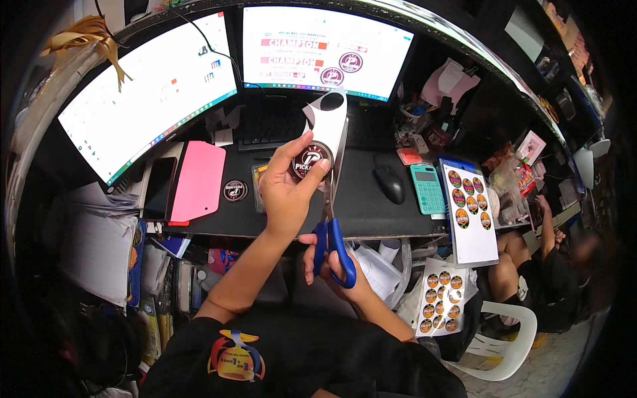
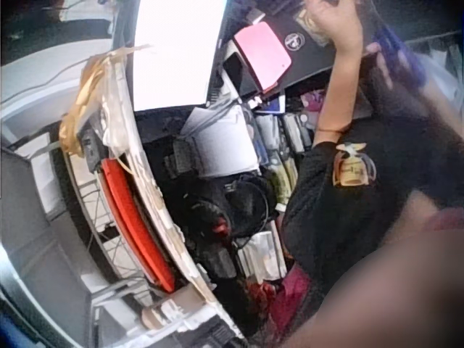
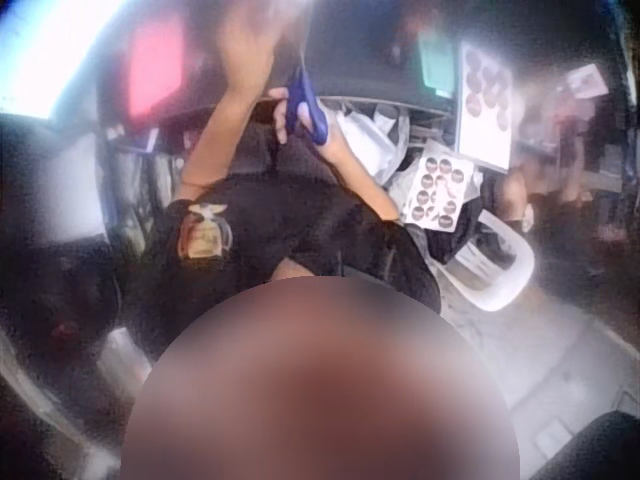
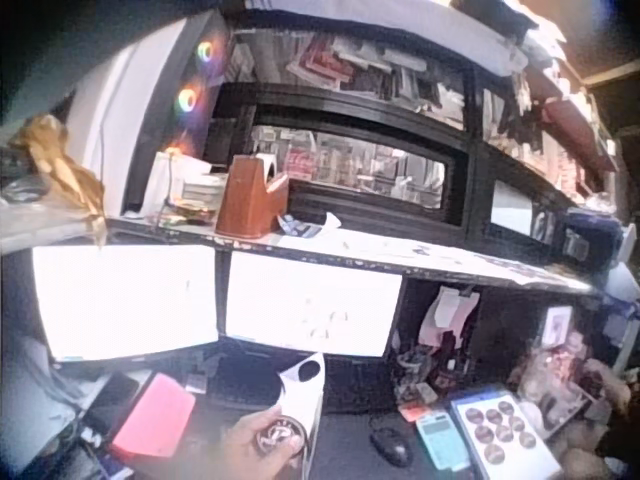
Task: The person cuts a circular sticker from a sheet, places it on a medal, and then attaches a ribbon to the medal. They repeat this process for multiple medals, arranging them on the desk.
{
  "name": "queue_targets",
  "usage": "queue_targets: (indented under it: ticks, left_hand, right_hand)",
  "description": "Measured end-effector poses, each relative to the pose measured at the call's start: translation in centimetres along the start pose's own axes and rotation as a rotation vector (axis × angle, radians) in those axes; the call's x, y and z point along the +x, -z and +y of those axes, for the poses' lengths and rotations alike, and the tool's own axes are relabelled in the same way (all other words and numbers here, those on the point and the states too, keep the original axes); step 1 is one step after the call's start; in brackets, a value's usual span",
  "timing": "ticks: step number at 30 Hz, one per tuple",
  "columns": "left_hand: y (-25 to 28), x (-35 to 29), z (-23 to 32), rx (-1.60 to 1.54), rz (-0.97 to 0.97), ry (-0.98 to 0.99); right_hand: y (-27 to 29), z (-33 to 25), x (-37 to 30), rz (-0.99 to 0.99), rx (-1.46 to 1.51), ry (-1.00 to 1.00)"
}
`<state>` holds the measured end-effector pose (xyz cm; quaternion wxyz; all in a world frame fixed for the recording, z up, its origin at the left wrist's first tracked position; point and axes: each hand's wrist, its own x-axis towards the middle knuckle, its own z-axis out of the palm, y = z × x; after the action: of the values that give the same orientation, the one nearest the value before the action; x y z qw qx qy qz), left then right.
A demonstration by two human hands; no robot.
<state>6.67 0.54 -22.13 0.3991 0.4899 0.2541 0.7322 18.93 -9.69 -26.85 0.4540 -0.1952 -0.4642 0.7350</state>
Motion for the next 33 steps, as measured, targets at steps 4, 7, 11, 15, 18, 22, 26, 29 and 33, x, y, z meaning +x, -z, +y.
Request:
queue_targets:
  ticks: [4,7,11,15,18,22,26,29,33]
  left_hand:
    - [-0.1,-0.4,0.0,0.027,0.045,-0.061]
    - [-0.1,-0.6,0.1,0.009,0.066,-0.071]
    - [-0.2,-0.7,0.4,-0.011,0.083,-0.088]
    - [0.0,-0.5,0.3,-0.026,0.088,-0.119]
    - [0.3,-0.3,0.3,-0.013,0.078,-0.109]
    - [0.8,-0.1,0.3,0.007,0.063,-0.134]
    - [1.0,0.0,0.3,0.018,0.053,-0.132]
    - [1.1,0.0,0.4,0.001,0.045,-0.125]
    - [1.2,0.1,0.6,-0.032,0.037,-0.100]
  right_hand:
    - [-0.3,0.3,0.2,-0.009,-0.016,0.024]
    - [-0.5,0.3,0.2,-0.010,-0.045,0.034]
    - [-0.8,0.2,0.1,-0.008,-0.025,0.027]
    - [-0.8,0.0,0.3,-0.022,-0.030,0.032]
    - [-0.5,-0.6,0.4,-0.055,-0.039,0.006]
    - [-0.3,-1.4,0.2,-0.028,-0.089,-0.047]
    - [0.0,-1.8,0.2,-0.080,-0.081,-0.024]
    - [0.4,-2.3,0.0,-0.096,-0.092,-0.052]
    - [0.9,-3.0,-0.3,-0.111,-0.085,-0.077]
